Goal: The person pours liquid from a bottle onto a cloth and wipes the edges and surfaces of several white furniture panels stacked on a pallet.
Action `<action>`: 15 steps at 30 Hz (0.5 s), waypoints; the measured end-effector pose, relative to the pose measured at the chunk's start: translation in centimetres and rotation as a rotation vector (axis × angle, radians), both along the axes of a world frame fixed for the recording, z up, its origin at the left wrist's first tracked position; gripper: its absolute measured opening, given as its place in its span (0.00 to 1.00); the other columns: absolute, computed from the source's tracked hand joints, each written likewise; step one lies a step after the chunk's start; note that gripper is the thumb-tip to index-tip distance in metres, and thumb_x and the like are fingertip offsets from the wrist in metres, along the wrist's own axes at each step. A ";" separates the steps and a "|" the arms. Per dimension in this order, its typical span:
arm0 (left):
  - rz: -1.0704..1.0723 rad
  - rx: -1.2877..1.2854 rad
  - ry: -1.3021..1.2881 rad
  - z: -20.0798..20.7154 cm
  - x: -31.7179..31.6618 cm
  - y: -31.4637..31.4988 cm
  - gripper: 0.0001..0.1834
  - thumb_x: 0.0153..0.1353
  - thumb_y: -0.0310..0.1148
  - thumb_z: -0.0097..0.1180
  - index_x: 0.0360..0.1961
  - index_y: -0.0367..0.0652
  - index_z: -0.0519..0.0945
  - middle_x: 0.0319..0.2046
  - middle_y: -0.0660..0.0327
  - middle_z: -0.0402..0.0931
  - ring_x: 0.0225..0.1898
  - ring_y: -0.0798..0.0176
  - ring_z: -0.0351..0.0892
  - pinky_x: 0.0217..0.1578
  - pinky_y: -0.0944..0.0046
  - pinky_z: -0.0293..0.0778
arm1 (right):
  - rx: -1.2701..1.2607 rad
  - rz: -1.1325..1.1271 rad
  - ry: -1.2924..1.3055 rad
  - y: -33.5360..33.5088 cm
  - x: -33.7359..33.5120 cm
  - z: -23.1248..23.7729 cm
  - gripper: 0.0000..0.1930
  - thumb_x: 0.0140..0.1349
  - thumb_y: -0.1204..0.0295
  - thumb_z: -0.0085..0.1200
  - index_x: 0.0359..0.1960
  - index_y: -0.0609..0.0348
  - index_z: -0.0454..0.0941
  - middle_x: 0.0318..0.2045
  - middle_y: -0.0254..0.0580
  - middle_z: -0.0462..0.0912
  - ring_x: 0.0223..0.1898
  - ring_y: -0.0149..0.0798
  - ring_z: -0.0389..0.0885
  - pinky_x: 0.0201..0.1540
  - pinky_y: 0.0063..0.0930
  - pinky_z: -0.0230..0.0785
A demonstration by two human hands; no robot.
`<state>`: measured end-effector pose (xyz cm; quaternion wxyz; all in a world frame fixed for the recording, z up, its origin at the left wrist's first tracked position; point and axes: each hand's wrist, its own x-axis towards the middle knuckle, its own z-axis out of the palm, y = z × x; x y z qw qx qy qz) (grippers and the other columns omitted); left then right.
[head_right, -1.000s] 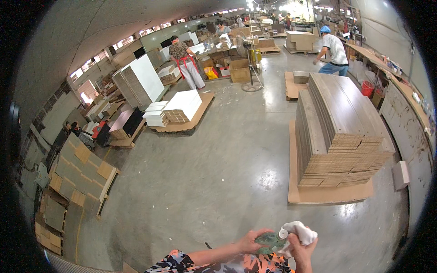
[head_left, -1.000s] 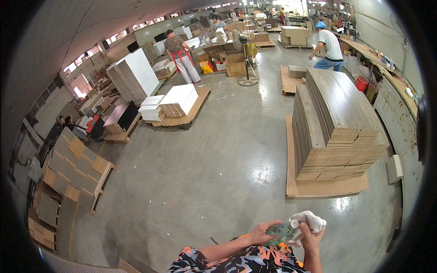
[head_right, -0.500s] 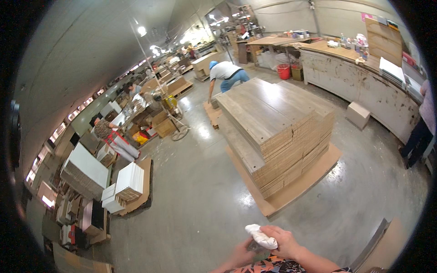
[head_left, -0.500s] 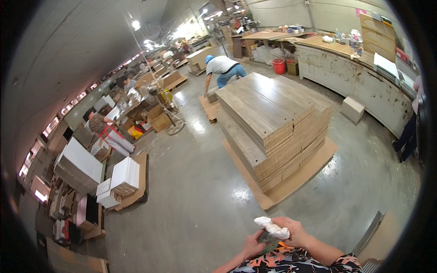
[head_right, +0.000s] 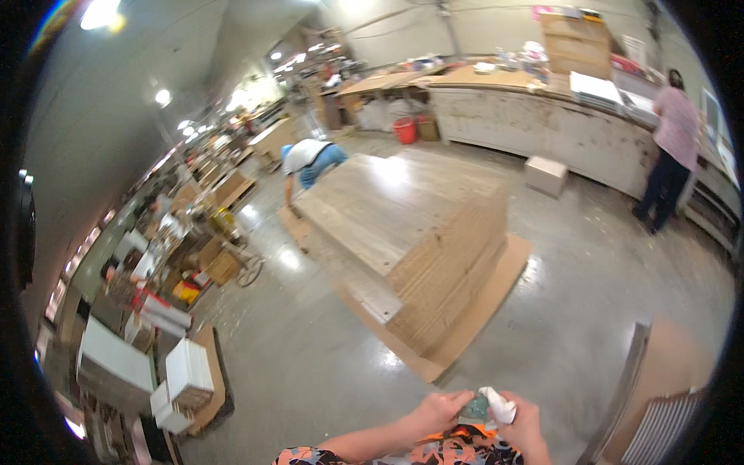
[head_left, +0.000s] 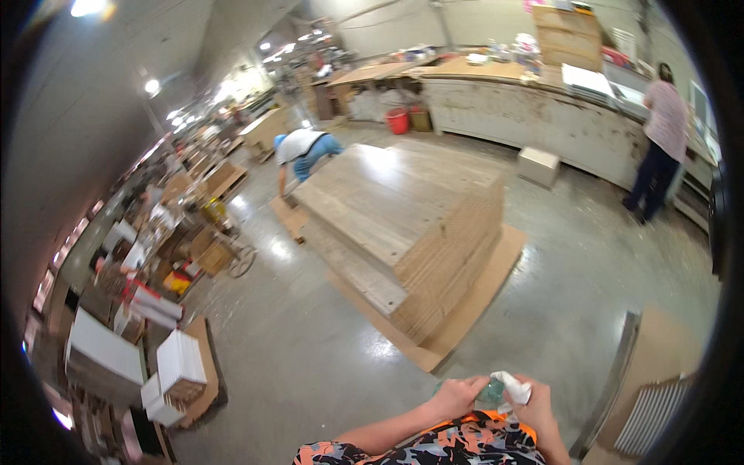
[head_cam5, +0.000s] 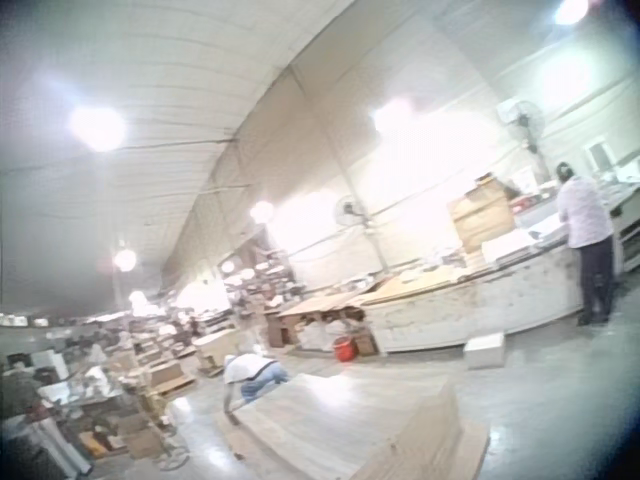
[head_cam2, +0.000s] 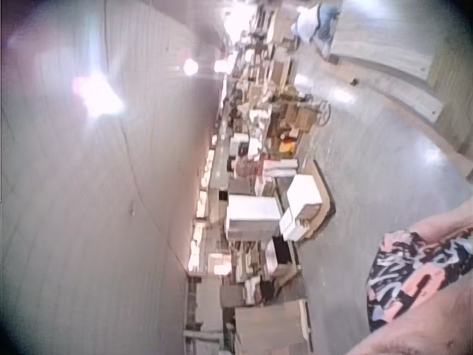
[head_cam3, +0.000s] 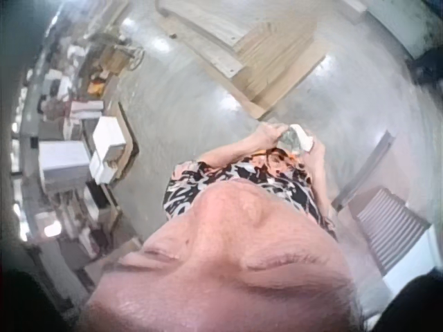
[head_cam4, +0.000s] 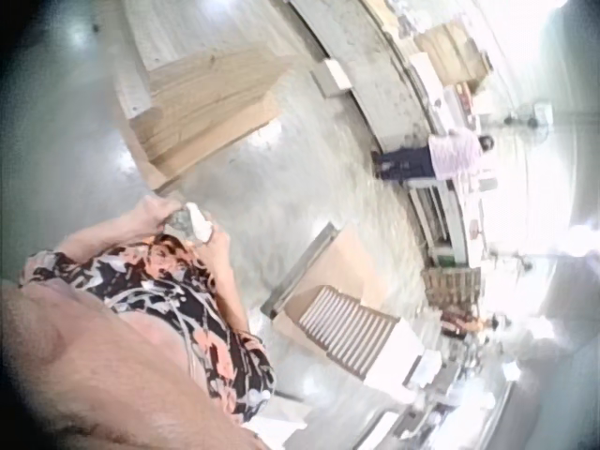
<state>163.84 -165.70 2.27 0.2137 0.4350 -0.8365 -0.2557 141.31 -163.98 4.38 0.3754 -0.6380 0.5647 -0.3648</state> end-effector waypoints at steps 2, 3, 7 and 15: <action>0.029 0.068 -0.010 0.1 -1.4 -1.6 0.27 0.49 0.23 0.53 0.54 0.47 0.72 0.44 0.51 0.80 0.38 0.43 0.82 0.39 0.50 0.79 | 0.088 -0.228 -0.243 -0.5 -1.9 -0.9 0.13 0.56 0.74 0.64 0.42 0.67 0.82 0.30 0.39 0.86 0.34 0.23 0.80 0.39 0.24 0.74; 0.027 0.096 -0.019 0.2 -2.5 -2.7 0.27 0.49 0.23 0.54 0.54 0.47 0.72 0.43 0.50 0.81 0.38 0.42 0.82 0.39 0.49 0.79 | 0.074 -0.298 -0.366 -1.6 -3.4 -1.1 0.13 0.57 0.75 0.63 0.43 0.67 0.81 0.32 0.37 0.85 0.35 0.24 0.80 0.41 0.24 0.75; 0.093 0.238 -0.014 2.0 -7.3 -5.6 0.27 0.47 0.26 0.57 0.52 0.47 0.74 0.36 0.47 0.82 0.37 0.40 0.81 0.38 0.49 0.78 | -0.250 -0.464 -0.668 -5.1 -8.4 2.2 0.20 0.62 0.77 0.57 0.56 0.69 0.73 0.46 0.41 0.82 0.46 0.29 0.79 0.50 0.26 0.73; 0.065 0.159 -0.093 0.7 -21.2 -11.8 0.20 0.45 0.34 0.65 0.42 0.43 0.78 0.27 0.46 0.80 0.32 0.39 0.81 0.33 0.48 0.76 | -0.384 0.071 0.234 -8.5 -19.8 1.4 0.30 0.48 0.71 0.62 0.57 0.45 0.73 0.59 0.49 0.68 0.54 0.54 0.74 0.48 0.43 0.75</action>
